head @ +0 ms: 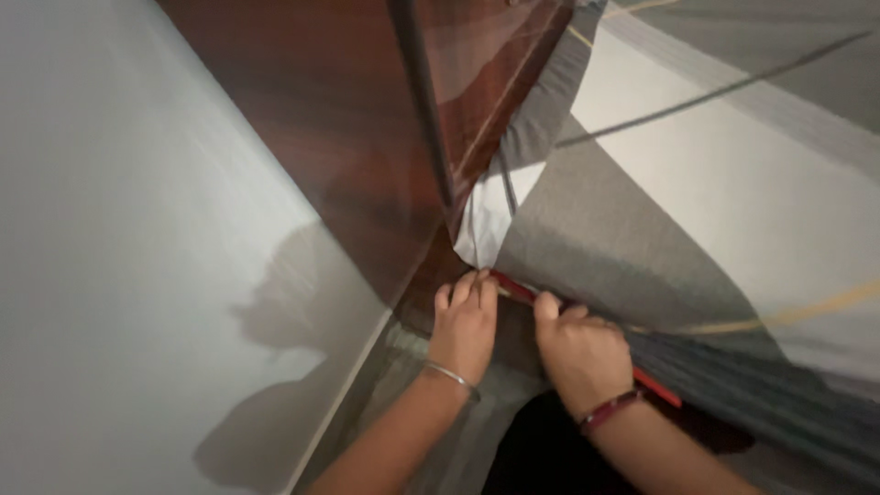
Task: The person uses a red comb to smooth and press down the edges of a striped bedsheet on a bed. They work along the corners and sides, tucking the fabric under the mattress and against a wooden headboard.
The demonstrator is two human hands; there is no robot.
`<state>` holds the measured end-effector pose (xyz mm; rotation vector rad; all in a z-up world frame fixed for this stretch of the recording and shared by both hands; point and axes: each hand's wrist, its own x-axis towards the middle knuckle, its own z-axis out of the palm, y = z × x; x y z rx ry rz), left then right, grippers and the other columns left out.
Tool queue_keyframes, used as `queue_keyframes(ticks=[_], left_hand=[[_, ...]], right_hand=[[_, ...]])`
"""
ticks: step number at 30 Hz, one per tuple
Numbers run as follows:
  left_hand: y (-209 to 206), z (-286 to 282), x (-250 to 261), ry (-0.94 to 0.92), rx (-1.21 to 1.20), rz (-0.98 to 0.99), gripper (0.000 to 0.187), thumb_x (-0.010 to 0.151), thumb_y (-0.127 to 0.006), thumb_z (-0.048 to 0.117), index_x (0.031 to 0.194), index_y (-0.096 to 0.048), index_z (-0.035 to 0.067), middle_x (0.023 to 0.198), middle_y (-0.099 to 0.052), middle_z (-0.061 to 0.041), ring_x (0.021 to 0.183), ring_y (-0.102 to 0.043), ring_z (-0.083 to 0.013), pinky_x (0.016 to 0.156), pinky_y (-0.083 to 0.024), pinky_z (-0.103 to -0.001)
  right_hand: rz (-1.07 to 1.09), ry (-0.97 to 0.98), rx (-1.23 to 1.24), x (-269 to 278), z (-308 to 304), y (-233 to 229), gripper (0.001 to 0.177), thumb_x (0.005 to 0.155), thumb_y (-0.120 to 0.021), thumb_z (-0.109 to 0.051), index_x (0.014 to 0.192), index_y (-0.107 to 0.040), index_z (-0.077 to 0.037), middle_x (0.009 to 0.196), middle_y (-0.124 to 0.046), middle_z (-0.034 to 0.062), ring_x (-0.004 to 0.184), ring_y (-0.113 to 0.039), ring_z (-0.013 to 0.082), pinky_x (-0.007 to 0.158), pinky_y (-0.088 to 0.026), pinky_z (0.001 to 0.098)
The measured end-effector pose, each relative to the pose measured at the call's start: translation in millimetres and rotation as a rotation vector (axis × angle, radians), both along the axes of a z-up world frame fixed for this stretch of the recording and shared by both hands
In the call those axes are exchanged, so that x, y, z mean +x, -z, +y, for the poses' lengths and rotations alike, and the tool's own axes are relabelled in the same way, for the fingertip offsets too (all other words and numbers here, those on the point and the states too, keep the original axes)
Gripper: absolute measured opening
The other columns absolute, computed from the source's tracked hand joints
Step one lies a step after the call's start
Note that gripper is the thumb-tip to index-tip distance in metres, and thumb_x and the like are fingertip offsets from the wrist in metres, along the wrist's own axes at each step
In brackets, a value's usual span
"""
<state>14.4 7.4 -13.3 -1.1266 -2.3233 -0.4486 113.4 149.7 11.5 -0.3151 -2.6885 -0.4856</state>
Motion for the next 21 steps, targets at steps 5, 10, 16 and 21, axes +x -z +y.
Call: queue_keyframes(ticks=[5, 10, 16, 21], left_hand=[[-21.4, -14.2, 15.6, 0.066, -0.029, -0.092, 0.046, 0.087, -0.053, 0.004, 0.133, -0.055, 0.000, 0.140, -0.060, -0.017, 0.136, -0.051, -0.0300, 0.111, -0.035, -0.049], [-27.1, -17.9, 35.4, 0.111, -0.044, -0.041, 0.052, 0.084, -0.056, 0.004, 0.135, -0.057, 0.001, 0.145, -0.057, -0.016, 0.140, -0.048, -0.0286, 0.116, -0.029, -0.047], [-16.6, -6.7, 32.6, 0.232, -0.070, -0.062, 0.053, 0.084, -0.055, 0.002, 0.136, -0.059, 0.000, 0.143, -0.058, -0.014, 0.139, -0.049, -0.0274, 0.117, -0.032, -0.045], [-9.3, -7.1, 22.2, 0.287, 0.036, -0.142, 0.050, 0.083, -0.056, -0.001, 0.132, -0.063, 0.004, 0.140, -0.061, -0.012, 0.136, -0.052, -0.0271, 0.118, -0.035, -0.044]], right_hand=[[-0.107, 0.079, -0.279, 31.8, -3.4, -18.0, 0.008, 0.094, -0.052, -0.015, 0.099, -0.058, -0.012, 0.071, -0.072, 0.0104, 0.061, -0.074, 0.0292, 0.051, -0.059, 0.0409], [-0.227, 0.236, -0.569, 80.4, -4.9, -42.7, 0.026, 0.102, -0.047, -0.033, 0.106, -0.057, -0.009, 0.070, -0.074, 0.0148, 0.066, -0.074, 0.0365, 0.059, -0.060, 0.0475], [-0.147, 0.202, -0.529, 91.0, -4.6, -46.4, 0.038, 0.095, -0.047, -0.015, 0.132, -0.058, -0.016, 0.091, -0.072, 0.0196, 0.076, -0.074, 0.0390, 0.065, -0.060, 0.0487], [-0.054, 0.199, -0.531, 75.8, -22.0, -19.2, 0.047, 0.098, -0.049, -0.037, 0.124, -0.060, 0.000, 0.107, -0.067, 0.0244, 0.092, -0.073, 0.0373, 0.068, -0.062, 0.0438]])
